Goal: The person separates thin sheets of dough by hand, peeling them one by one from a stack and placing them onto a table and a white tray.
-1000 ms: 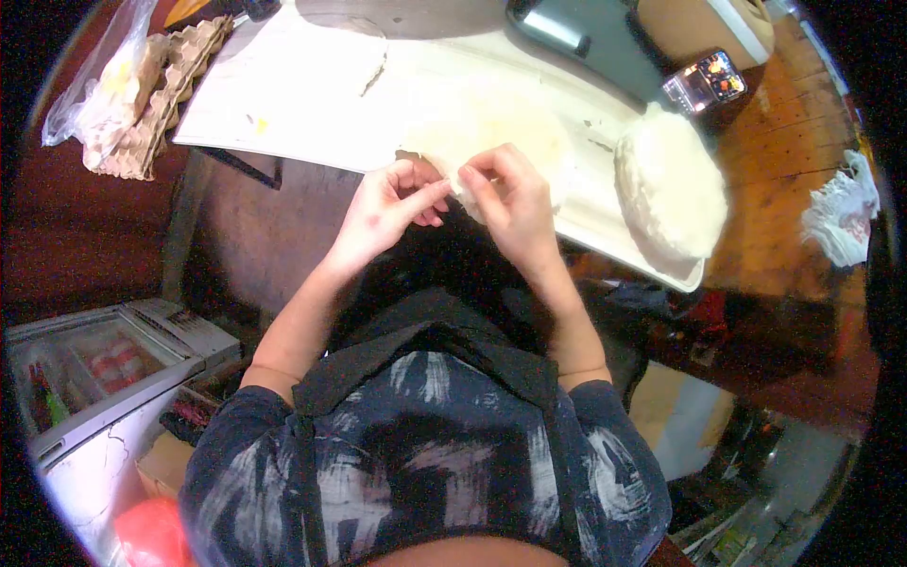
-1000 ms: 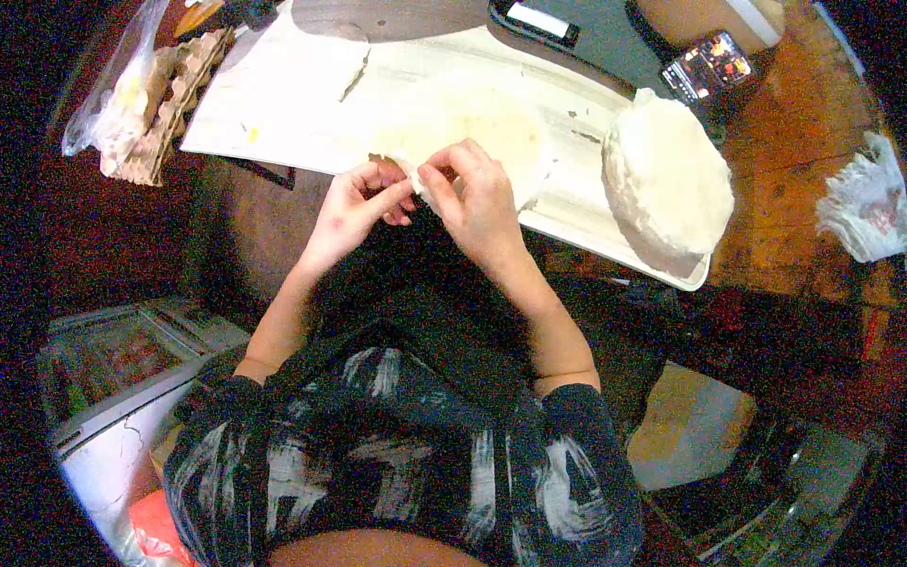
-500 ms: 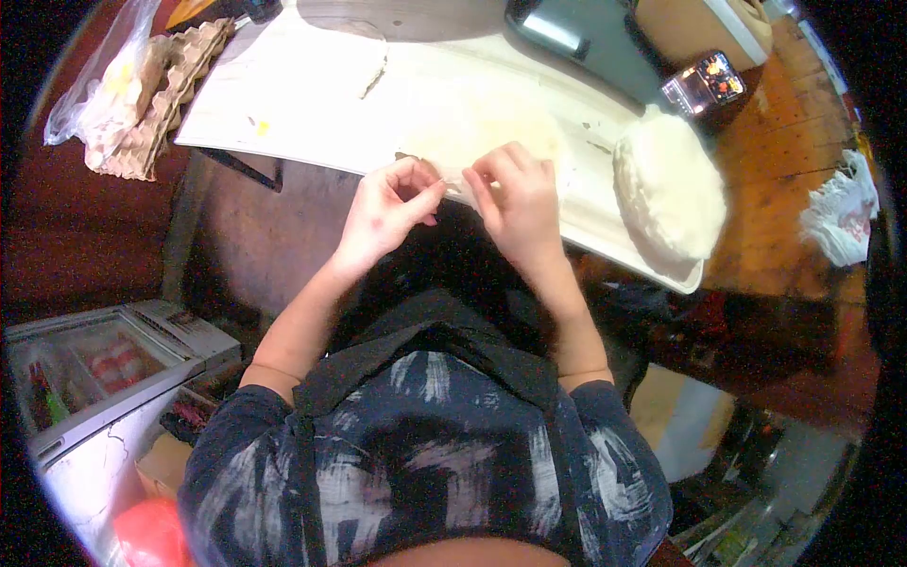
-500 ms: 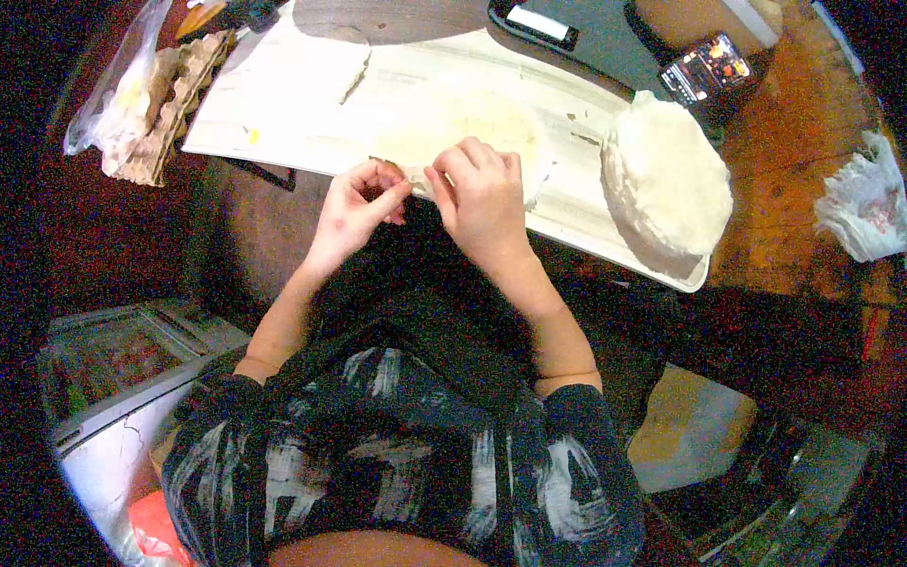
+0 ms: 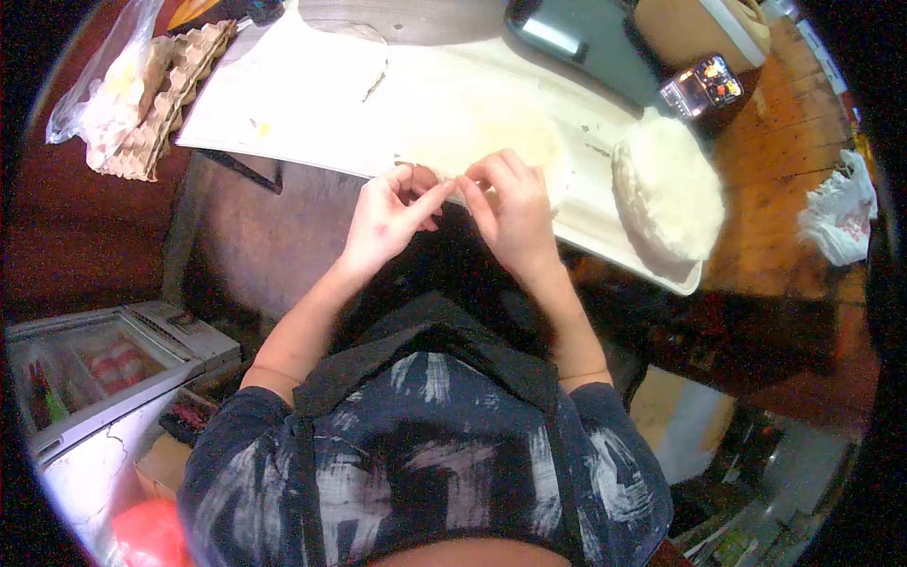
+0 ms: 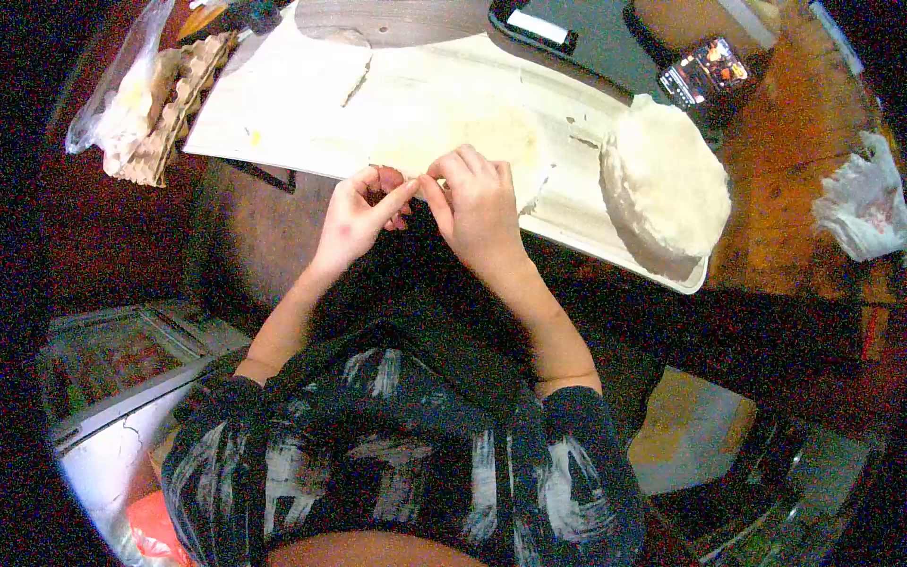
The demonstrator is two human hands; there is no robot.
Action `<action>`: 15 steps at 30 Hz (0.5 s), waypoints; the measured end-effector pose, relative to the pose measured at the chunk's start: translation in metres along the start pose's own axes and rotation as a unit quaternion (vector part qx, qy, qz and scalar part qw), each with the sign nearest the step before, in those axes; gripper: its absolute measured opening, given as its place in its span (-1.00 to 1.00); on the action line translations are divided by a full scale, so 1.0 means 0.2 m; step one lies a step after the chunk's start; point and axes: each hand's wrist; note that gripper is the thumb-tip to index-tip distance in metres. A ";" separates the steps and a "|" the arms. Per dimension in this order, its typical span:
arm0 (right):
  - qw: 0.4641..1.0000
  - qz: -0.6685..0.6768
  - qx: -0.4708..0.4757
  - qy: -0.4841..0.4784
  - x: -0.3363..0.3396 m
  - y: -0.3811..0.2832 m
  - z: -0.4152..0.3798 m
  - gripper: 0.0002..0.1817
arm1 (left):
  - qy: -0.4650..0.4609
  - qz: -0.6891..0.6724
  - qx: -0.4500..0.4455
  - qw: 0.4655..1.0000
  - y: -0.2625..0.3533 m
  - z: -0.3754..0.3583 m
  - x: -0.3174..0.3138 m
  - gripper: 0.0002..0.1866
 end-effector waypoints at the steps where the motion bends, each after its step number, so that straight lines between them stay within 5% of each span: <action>1: 1.000 0.000 0.001 0.000 0.00 0.00 0.00 -0.87 | 0.010 -0.011 -0.006 1.000 -0.01 0.00 0.00 -0.81; 9: 0.984 -0.148 0.087 0.050 -0.05 -0.04 -0.02 -0.83 | 0.028 0.022 -0.026 0.999 -0.07 -0.01 0.00 -0.80; 15: 0.980 -0.153 0.062 0.112 -0.03 -0.08 -0.03 -0.81 | 0.030 0.105 -0.047 0.993 -0.06 -0.04 -0.01 -0.87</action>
Point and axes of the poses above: each hand's wrist, its own z-axis towards the middle knuckle, its own x-axis out of the back of the hand, y = z × x, and after that the axes turned 12 degrees about -x, right-handed
